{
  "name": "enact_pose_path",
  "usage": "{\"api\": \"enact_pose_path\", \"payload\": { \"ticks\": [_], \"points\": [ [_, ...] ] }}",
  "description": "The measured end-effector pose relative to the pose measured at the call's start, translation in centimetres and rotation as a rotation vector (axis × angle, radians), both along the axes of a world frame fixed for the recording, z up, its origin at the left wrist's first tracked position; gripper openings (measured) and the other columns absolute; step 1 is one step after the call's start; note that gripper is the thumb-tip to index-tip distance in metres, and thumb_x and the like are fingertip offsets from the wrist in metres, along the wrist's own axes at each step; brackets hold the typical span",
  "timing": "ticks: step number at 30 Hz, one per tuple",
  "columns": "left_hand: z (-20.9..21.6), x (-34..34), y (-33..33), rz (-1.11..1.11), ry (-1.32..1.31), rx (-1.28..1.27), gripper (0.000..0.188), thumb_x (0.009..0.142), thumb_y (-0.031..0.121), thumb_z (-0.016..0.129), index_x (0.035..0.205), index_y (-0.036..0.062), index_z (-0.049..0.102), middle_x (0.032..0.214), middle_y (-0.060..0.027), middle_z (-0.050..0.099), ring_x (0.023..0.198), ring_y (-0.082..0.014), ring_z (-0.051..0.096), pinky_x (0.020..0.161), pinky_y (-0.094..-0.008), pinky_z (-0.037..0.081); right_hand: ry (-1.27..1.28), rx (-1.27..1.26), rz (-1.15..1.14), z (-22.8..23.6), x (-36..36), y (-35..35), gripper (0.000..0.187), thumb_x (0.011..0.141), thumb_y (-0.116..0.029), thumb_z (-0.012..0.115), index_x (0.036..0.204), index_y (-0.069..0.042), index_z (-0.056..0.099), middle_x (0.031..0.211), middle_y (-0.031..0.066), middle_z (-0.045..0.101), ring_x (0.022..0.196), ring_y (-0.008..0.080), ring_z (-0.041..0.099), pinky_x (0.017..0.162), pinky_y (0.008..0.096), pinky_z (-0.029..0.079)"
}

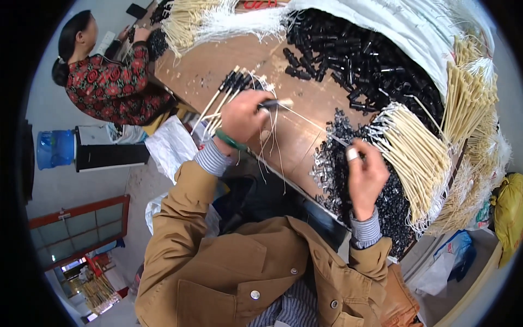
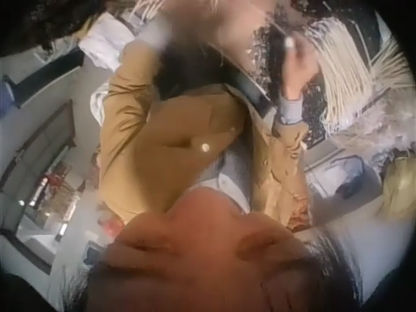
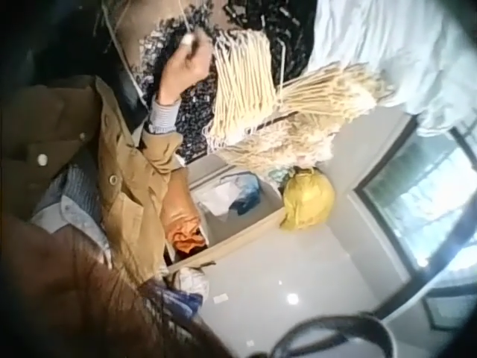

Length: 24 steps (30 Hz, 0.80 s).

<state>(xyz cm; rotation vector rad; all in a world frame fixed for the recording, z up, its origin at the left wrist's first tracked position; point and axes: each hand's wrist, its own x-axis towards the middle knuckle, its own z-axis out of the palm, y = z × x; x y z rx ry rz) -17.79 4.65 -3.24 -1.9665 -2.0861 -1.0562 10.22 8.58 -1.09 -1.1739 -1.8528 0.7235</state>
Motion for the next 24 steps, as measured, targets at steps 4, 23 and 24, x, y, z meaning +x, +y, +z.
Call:
{"api": "enact_pose_path", "payload": {
  "ticks": [4, 23, 24],
  "points": [
    [-0.7, -5.8, 2.2, 0.363, -0.066, -0.032, 0.026, 0.075, 0.011, 0.058, 0.101, 0.0094, 0.064, 0.089, -0.0093, 0.066, 0.082, -0.0307, 0.061, 0.072, -0.0403, 0.048, -0.092, 0.015, 0.347, -0.1, -1.3, -2.4, 0.022, 0.080, -0.004, 0.066, 0.102, -0.003, 0.067, 0.086, 0.0057, 0.066, 0.062, 0.0152, 0.053, 0.060, 0.0249, 0.044],
    [-3.8, 13.3, 12.9, -0.588, -0.219, -0.143, 0.034, 0.074, 0.003, 0.057, 0.105, 0.0066, 0.069, 0.110, -0.0088, 0.067, 0.092, -0.0244, 0.062, 0.082, -0.0317, 0.050, -0.526, 0.082, -0.187, -2.0, 16.3, 6.6, 0.013, 0.078, -0.006, 0.066, 0.090, -0.005, 0.067, 0.076, 0.0056, 0.059, 0.058, 0.0203, 0.050, 0.057, 0.0307, 0.043],
    [-4.8, 14.5, 14.4, -0.608, -0.221, -0.142, 0.034, 0.074, 0.003, 0.057, 0.105, 0.0066, 0.069, 0.110, -0.0088, 0.067, 0.092, -0.0244, 0.062, 0.082, -0.0317, 0.050, -0.615, 0.076, -0.227, -2.6, 16.8, 6.8, 0.012, 0.077, -0.006, 0.066, 0.089, -0.005, 0.067, 0.076, 0.0053, 0.058, 0.058, 0.0204, 0.050, 0.058, 0.0308, 0.043]
  ]
}}
